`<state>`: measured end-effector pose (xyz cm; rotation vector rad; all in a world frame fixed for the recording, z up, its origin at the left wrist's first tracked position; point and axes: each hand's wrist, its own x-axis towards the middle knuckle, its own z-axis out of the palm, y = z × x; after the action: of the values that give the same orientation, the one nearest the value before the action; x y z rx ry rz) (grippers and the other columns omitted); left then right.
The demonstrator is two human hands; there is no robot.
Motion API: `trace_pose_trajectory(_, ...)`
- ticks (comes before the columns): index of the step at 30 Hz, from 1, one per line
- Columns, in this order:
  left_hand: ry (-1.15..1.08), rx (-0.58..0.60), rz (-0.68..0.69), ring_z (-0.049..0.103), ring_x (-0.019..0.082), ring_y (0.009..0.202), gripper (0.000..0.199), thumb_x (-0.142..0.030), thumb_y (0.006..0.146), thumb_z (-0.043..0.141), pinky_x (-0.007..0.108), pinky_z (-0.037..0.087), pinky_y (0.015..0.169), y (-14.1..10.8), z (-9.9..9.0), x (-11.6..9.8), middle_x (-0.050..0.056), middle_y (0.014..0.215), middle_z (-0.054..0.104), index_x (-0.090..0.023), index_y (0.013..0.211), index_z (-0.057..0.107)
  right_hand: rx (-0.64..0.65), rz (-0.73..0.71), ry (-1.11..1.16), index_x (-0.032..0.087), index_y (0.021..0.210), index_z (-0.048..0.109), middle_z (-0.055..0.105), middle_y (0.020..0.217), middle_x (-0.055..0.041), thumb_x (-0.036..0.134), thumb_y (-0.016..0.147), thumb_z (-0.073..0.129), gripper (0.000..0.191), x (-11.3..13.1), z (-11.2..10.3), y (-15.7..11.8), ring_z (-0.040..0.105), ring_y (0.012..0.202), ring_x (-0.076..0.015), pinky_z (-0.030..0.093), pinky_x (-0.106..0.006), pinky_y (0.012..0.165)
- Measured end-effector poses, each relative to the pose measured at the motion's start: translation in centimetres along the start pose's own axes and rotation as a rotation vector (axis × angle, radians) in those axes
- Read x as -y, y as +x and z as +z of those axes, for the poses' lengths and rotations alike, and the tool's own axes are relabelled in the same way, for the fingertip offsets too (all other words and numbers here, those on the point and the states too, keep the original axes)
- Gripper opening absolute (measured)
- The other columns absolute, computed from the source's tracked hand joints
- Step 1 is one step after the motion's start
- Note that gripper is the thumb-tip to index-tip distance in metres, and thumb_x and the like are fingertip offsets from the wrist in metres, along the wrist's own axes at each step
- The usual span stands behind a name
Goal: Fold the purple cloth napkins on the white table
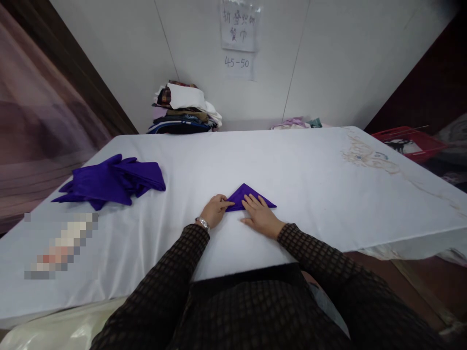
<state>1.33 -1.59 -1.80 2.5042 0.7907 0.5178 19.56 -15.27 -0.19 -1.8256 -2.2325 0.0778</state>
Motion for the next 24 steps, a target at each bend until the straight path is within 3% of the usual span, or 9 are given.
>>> trace_pose_trajectory(6,-0.049,-0.008,-0.023,0.052,0.017,0.089,0.033,-0.013,0.084,0.045,0.032,0.047,0.081,-0.1,-0.1,-0.2,0.004,0.096,0.055,-0.027,0.094,0.073,-0.009,0.055,-0.066,0.006,0.139,0.037,0.032,0.146,-0.0187,0.052,0.092,0.036,0.065,-1.3,-0.2,-3.1,0.024,0.137,-0.0278,0.019,-0.048,0.110)
trace_pose_trajectory(16,-0.086,-0.024,-0.048,0.053,0.017,0.086,0.032,-0.013,0.082,0.047,0.033,0.048,0.079,-0.2,-0.1,-0.3,0.004,0.094,0.056,-0.028,0.093,0.073,-0.012,0.147,-0.088,0.013,0.138,0.038,0.035,0.145,-0.0153,0.048,0.093,0.035,0.057,-2.8,-1.0,-7.0,0.028,0.136,-0.0260,0.023,-0.051,0.108)
trace_pose_trajectory(21,-0.082,-0.039,-0.033,0.053,0.017,0.089,0.034,-0.011,0.081,0.048,0.033,0.048,0.081,-0.2,0.0,-0.3,0.003,0.094,0.057,-0.030,0.094,0.073,-0.016,0.155,-0.062,0.016,0.139,0.037,0.038,0.144,-0.0145,0.047,0.093,0.036,0.055,-2.9,-1.7,-7.1,0.029,0.135,-0.0262,0.023,-0.052,0.108)
trace_pose_trajectory(24,-0.076,-0.041,-0.026,0.053,0.017,0.089,0.034,-0.009,0.080,0.048,0.032,0.048,0.082,-0.2,0.1,-0.3,0.003,0.094,0.057,-0.029,0.094,0.073,-0.027,0.137,-0.040,0.016,0.140,0.036,0.037,0.144,-0.0144,0.047,0.093,0.035,0.056,-2.3,-2.5,-4.9,0.026,0.137,-0.0262,0.022,-0.051,0.109)
